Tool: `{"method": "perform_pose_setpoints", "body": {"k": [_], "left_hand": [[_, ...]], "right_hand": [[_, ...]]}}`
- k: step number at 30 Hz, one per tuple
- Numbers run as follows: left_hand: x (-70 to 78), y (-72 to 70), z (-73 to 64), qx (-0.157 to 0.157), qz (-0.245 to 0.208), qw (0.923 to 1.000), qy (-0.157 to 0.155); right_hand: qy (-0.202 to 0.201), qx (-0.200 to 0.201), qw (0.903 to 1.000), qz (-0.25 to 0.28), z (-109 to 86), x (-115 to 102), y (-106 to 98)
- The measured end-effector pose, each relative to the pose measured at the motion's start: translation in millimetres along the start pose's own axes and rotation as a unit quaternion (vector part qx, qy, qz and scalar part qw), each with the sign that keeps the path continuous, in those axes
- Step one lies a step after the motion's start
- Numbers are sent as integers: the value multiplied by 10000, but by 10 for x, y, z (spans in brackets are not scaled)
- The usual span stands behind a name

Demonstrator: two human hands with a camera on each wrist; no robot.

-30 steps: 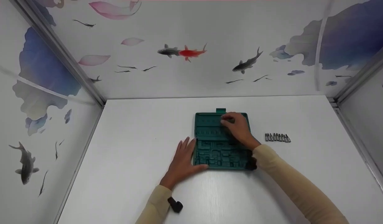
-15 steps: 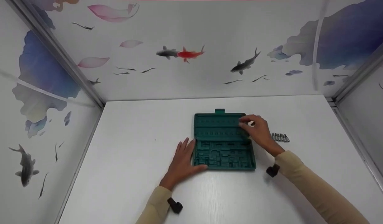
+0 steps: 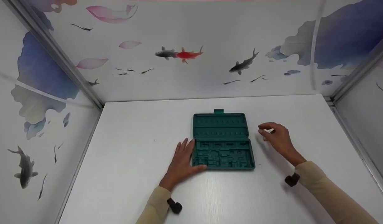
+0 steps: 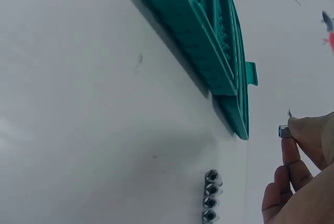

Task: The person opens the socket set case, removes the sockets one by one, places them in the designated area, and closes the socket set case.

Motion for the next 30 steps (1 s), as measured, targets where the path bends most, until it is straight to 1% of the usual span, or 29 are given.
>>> {"method": "perform_pose_setpoints", "body": {"k": [7,15,19,26,30], "left_hand": [[16,-5,-24,70,42,10000,44],[13,-21,-28,0,-56,10000,-23],[36,-36,-21,12,-17,10000,45],[33,-28,-13,34,93,9999,86],[33,-30,-17,19,-8,10000,74]], "right_hand": [[233,144,9996,-50,-113,147,-224],[563,300,9978,-189,-197,381,-500],[670,351,9969,-233,-232,482,-617],[914,492,9941,-309,-312,623,-762],[1054,576,9919,-413,-352,680,-835]]}}
Point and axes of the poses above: each hand's wrist, its own z-axis towards the middle knuckle, its own y-axis out of the palm, x = y × z, the point moved 7 cm from there along z, towards the middle knuckle, and after that the axes turned 10 degrees about z, right-handed, at the moved point
